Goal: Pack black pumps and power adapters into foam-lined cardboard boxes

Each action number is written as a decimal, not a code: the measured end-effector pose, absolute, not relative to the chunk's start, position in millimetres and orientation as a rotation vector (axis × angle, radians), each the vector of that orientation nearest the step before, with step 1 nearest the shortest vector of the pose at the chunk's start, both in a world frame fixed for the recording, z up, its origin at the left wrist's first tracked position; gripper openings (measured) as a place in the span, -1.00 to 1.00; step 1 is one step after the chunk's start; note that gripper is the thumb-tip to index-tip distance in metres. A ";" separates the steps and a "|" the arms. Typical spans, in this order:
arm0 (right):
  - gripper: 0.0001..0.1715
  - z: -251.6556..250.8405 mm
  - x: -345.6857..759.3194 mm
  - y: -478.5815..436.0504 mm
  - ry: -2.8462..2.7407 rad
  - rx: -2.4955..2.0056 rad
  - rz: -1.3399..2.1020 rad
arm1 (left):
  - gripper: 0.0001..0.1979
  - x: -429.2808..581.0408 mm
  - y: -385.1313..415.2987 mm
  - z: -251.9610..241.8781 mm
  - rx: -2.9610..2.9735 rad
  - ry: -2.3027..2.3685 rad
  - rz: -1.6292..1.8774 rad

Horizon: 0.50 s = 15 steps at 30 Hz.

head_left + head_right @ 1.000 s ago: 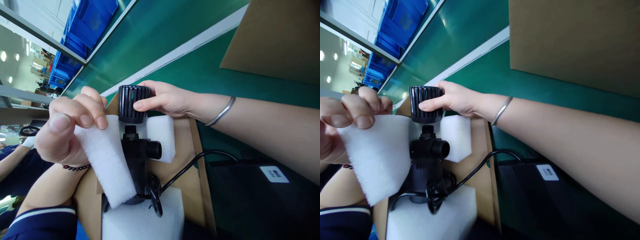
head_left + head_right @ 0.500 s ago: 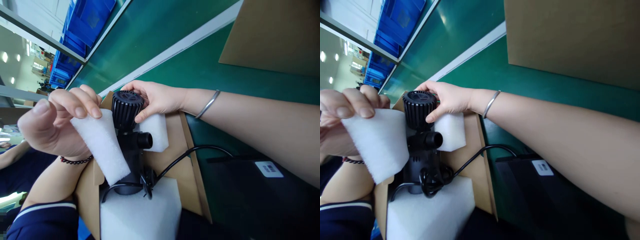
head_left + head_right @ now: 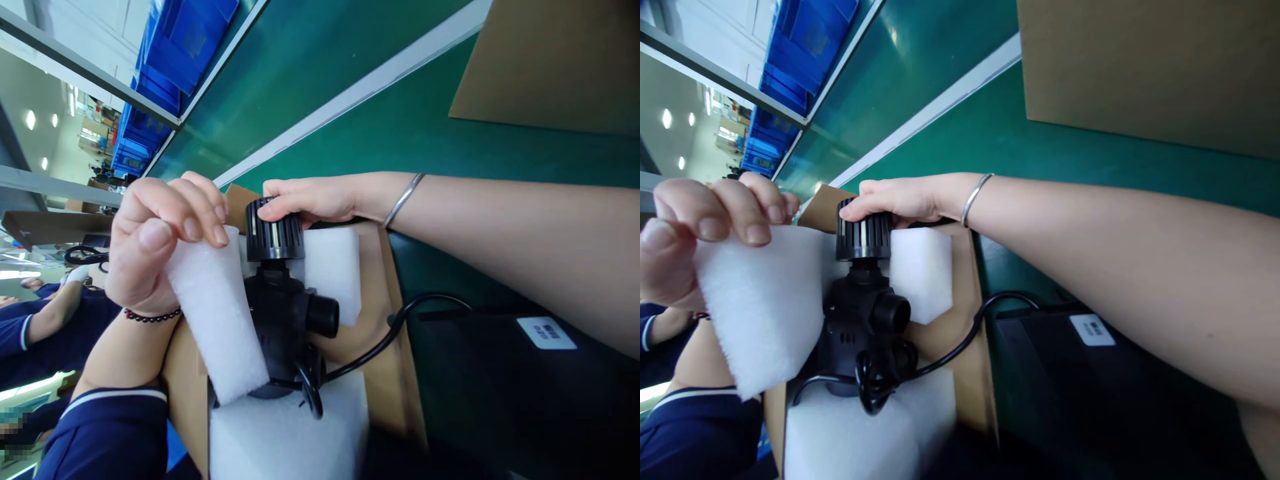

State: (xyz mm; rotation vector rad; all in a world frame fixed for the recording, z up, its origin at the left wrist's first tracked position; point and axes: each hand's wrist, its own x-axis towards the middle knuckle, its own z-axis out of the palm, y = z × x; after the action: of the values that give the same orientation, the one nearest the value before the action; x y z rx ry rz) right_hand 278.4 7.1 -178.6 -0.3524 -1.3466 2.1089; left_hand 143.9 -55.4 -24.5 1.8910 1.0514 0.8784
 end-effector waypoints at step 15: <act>-0.47 -159.3 287.0 -10.0 -1.673 -0.758 1.605 | -0.77 139.2 -43.5 -40.3 1.977 0.689 0.937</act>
State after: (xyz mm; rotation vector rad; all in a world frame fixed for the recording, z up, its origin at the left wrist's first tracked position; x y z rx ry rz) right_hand 287.0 -10.0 -159.3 -0.7577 -1.6734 1.6054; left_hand 139.2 -43.5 -40.3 1.9772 0.6886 0.9369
